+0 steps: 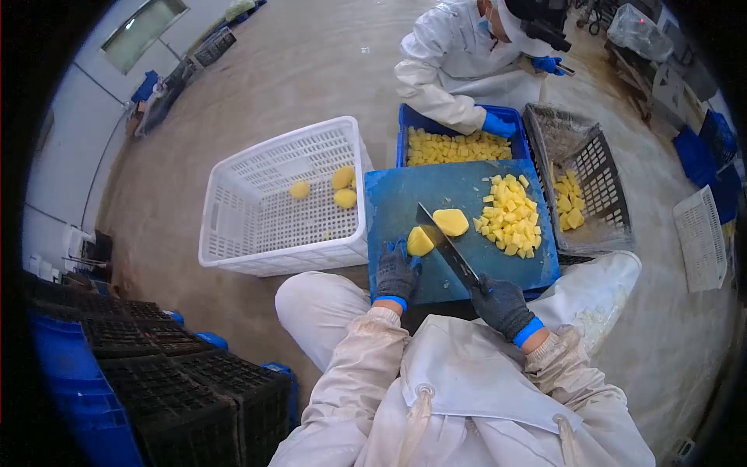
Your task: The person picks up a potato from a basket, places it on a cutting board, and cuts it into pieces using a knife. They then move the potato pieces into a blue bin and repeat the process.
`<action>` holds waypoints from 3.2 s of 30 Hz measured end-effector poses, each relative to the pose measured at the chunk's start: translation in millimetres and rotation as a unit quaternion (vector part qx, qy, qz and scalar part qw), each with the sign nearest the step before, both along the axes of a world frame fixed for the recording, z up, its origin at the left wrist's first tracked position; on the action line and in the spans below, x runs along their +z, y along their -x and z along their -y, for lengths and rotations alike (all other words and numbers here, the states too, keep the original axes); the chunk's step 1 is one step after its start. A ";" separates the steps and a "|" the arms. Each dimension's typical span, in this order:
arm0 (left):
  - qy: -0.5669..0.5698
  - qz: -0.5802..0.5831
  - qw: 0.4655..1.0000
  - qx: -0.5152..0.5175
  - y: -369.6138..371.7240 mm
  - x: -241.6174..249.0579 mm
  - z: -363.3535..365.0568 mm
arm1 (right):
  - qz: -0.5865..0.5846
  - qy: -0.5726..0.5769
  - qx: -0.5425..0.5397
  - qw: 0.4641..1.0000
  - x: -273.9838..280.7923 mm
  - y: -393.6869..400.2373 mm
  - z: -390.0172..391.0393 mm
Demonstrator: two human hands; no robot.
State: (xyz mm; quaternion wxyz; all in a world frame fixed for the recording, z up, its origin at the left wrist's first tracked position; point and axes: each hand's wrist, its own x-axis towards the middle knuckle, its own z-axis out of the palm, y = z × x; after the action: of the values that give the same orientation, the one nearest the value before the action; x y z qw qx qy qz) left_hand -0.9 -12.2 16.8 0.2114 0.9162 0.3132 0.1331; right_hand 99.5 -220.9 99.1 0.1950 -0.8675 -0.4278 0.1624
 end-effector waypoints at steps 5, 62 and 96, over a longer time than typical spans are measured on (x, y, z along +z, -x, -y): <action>0.050 -0.036 0.998 0.005 -3.2 7.8 -2.3 | 0.002 0.057 0.009 0.998 6.8 -3.7 -7.0; 0.013 0.054 0.998 0.024 1.3 -11.0 -4.4 | -0.003 0.052 0.066 0.996 -11.8 30.4 -10.0; -0.103 0.064 0.987 -0.103 -231.2 -29.4 -137.5 | -0.016 -0.199 -0.089 0.976 -1.5 -109.9 74.0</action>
State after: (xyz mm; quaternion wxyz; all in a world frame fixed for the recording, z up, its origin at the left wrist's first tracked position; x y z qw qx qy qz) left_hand 230.3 125.3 -12.6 0.1480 0.9503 0.1873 0.2001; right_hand 209.4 -294.9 97.6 0.3841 -0.8432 -0.3696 0.0699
